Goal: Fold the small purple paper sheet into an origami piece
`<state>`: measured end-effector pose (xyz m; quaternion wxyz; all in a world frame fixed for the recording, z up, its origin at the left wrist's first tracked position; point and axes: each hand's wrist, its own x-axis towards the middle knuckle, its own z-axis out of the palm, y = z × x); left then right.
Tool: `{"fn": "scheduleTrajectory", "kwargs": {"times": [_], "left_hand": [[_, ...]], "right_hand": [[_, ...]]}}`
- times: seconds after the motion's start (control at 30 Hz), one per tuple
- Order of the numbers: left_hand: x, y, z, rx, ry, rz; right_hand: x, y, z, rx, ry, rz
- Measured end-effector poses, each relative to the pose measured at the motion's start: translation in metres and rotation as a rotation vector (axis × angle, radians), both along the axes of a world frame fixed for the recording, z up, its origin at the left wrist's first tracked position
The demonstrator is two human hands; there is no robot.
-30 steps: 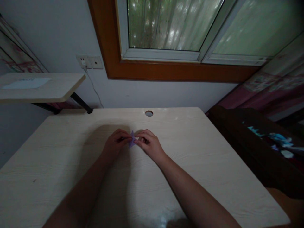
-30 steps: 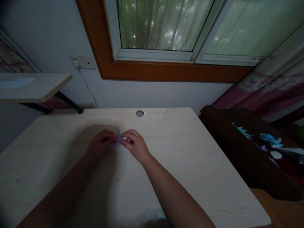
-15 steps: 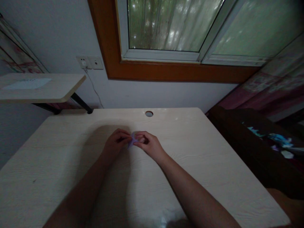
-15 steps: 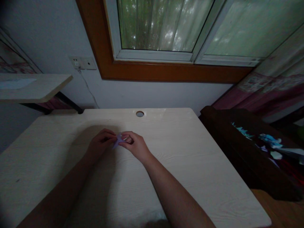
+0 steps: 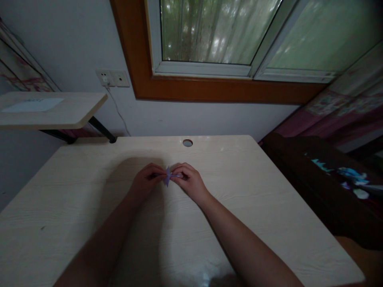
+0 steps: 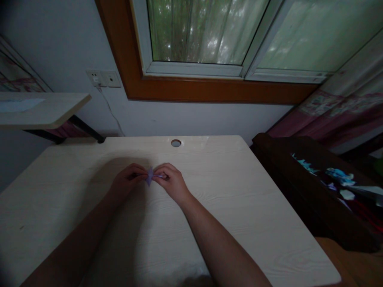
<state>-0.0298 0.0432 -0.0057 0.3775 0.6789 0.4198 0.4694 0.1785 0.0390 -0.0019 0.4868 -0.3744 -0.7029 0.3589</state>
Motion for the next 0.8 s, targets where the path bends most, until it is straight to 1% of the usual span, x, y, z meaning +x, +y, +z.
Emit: {"fn": "scheduleTrajectory", "kwargs": {"times": [0.23,0.4,0.6,0.67,0.8], "left_hand": [[0.0008,-0.0020,0.0028,-0.021,-0.033,0.019],[0.0022,-0.0026,0.0067,-0.008,-0.013,0.014],[0.0027,-0.0019,0.0063,0.020,0.032,-0.012],[0.0028,-0.0018,0.0055,0.032,0.052,0.006],[0.0022,-0.0005,0.0013,0.063,0.044,0.100]], "right_hand": [[0.0011,-0.0011,0.0047,-0.016,0.008,-0.008],[0.0015,-0.0007,0.0041,-0.011,0.041,0.007],[0.0027,0.0004,-0.0002,-0.072,0.049,-0.060],[0.0031,0.0004,-0.0005,-0.080,0.058,-0.052],[0.0025,0.0005,-0.0020,-0.112,0.078,-0.035]]}}
